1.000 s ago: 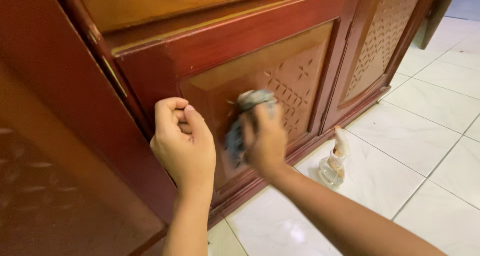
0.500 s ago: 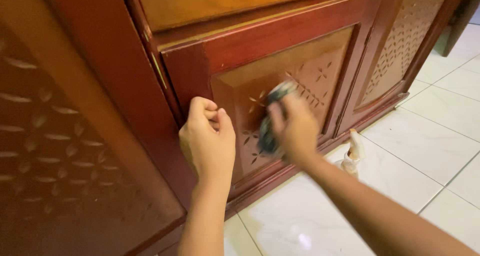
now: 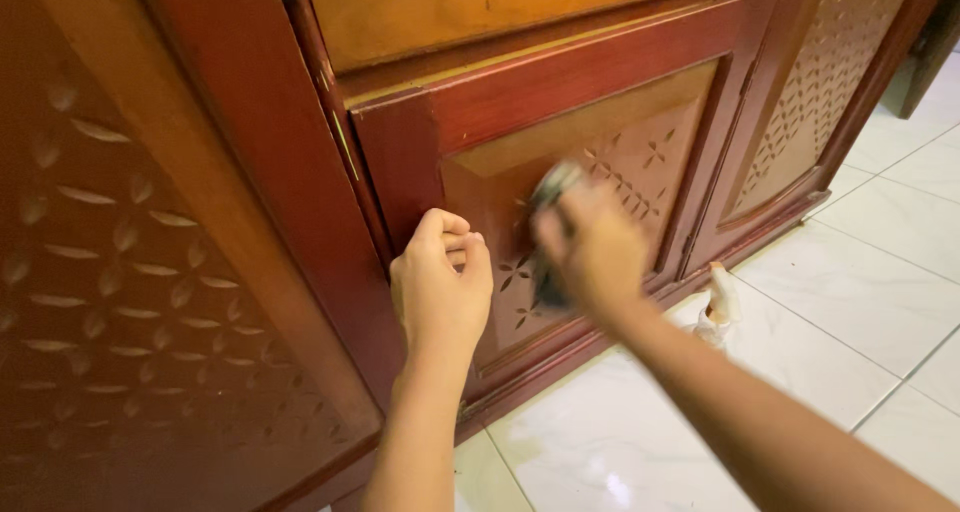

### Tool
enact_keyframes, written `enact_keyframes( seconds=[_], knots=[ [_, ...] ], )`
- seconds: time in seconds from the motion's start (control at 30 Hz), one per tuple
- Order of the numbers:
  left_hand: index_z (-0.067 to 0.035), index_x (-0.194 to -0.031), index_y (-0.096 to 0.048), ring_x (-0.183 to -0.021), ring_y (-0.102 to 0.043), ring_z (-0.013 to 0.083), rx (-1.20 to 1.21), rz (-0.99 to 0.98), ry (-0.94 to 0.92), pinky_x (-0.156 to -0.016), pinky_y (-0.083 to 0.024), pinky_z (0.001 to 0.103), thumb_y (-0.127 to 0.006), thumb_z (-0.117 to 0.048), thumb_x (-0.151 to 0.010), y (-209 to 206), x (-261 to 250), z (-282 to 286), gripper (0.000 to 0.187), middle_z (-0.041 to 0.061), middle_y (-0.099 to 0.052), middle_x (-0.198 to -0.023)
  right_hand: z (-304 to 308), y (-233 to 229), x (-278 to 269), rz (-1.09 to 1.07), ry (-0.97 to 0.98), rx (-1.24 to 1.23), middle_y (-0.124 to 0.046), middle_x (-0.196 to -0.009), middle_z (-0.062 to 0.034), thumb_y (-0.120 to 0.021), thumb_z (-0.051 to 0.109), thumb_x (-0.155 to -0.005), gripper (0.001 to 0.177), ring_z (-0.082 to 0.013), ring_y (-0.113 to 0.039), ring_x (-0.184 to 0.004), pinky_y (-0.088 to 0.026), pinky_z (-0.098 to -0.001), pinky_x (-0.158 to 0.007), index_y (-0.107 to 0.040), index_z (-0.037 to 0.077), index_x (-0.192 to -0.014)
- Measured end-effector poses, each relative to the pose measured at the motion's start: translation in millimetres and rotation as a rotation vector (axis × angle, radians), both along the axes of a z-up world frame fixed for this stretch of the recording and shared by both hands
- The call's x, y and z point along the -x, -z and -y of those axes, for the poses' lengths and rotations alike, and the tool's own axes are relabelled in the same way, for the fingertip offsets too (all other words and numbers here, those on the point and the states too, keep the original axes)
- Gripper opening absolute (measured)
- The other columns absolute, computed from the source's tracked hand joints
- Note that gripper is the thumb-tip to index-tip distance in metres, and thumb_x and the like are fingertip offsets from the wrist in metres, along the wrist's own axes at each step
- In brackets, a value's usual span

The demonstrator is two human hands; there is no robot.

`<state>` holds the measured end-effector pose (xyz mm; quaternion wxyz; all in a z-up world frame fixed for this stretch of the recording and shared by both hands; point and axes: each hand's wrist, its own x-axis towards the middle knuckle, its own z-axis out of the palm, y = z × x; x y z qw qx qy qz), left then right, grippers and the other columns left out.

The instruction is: The person wipes the front of a wooden wardrobe with a patterned cloth while holding a spray bottle. They clean the lower doors, middle drawer, and upper frame, including the mirrored section, by spraying and wiping the surfaces.

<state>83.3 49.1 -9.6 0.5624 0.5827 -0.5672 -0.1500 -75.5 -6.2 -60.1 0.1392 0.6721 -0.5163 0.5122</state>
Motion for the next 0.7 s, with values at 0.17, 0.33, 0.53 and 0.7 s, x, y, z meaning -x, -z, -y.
enact_keyframes(
  seconds=[0.17,0.33,0.53,0.7],
  knots=[
    [-0.006,-0.092,-0.067,-0.082,-0.079,0.0221,0.023,-0.028,0.006,-0.073,-0.060,0.036,-0.067,-0.016,-0.087,-1,4,3,0.011,0.011,-0.079,-0.087,-15,-4,-11,-0.043,-0.034,-0.177,-0.065,-0.102,-0.0122,-0.070,0.035,-0.091,0.023,-0.0381,-0.067,-0.077,-0.052,-0.0494,-0.066,-0.070,0.013,-0.099],
    [-0.005,-0.089,-0.067,-0.082,-0.078,0.0248,0.091,0.012,0.018,-0.072,-0.059,0.037,-0.069,-0.016,-0.086,3,15,4,0.011,0.013,-0.077,-0.084,7,-24,-4,0.141,0.125,-0.063,-0.066,-0.099,-0.0105,-0.072,0.035,-0.094,0.024,-0.0363,-0.068,-0.084,-0.053,-0.0492,-0.071,-0.068,0.013,-0.099],
    [-0.007,-0.089,-0.068,-0.080,-0.077,0.0268,0.093,0.047,0.008,-0.068,-0.057,0.039,-0.069,-0.014,-0.085,-3,20,0,0.008,0.013,-0.077,-0.084,-20,12,-31,-0.265,-0.068,-0.390,-0.062,-0.119,-0.0106,-0.071,0.026,-0.083,0.045,-0.0348,-0.069,-0.080,-0.055,-0.0470,-0.069,-0.067,0.022,-0.127],
    [-0.007,-0.086,-0.067,-0.070,-0.076,0.0217,0.161,-0.028,-0.076,-0.065,-0.058,0.036,-0.067,-0.014,-0.087,-12,6,-5,0.007,0.009,-0.076,-0.078,1,-7,-6,-0.030,-0.087,0.045,-0.065,-0.098,-0.0138,-0.073,0.026,-0.090,0.021,-0.0363,-0.067,-0.083,-0.053,-0.0472,-0.069,-0.070,0.012,-0.105]
  ],
)
